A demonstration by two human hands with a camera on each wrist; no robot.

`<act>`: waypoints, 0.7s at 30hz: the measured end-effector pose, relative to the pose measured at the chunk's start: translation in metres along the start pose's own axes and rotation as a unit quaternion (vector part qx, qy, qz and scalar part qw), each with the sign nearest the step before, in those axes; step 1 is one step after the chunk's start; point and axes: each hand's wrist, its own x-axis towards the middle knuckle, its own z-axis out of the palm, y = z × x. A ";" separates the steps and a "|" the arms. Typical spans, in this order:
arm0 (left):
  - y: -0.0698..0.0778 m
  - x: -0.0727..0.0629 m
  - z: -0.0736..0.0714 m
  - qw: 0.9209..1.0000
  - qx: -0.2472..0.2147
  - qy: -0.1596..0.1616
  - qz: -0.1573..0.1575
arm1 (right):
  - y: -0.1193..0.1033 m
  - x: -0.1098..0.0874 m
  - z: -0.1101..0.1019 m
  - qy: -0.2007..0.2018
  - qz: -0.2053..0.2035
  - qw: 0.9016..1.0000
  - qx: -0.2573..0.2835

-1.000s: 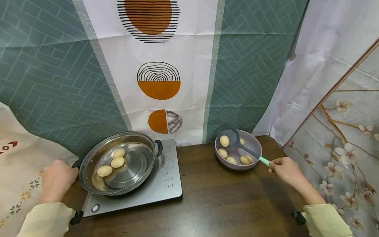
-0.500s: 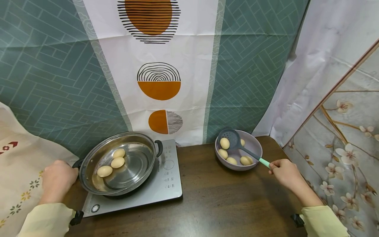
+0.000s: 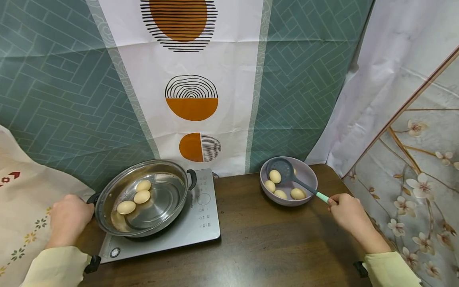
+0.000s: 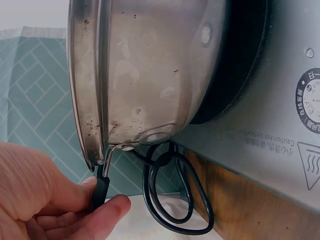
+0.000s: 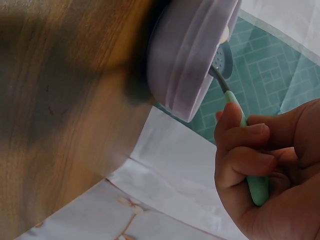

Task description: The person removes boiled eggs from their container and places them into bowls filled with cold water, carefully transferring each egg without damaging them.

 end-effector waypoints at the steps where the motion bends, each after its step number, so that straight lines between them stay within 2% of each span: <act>1: 0.000 0.000 0.000 1.000 -0.001 0.001 0.001 | 0.000 0.000 0.000 0.002 -0.002 1.000 -0.004; 9: 0.001 -0.002 0.000 1.000 -0.003 0.002 0.004 | -0.006 -0.004 -0.003 0.032 -0.019 0.999 -0.034; 21: 0.000 -0.001 0.000 1.000 -0.002 -0.001 0.001 | -0.005 -0.005 0.000 0.065 -0.028 0.996 -0.050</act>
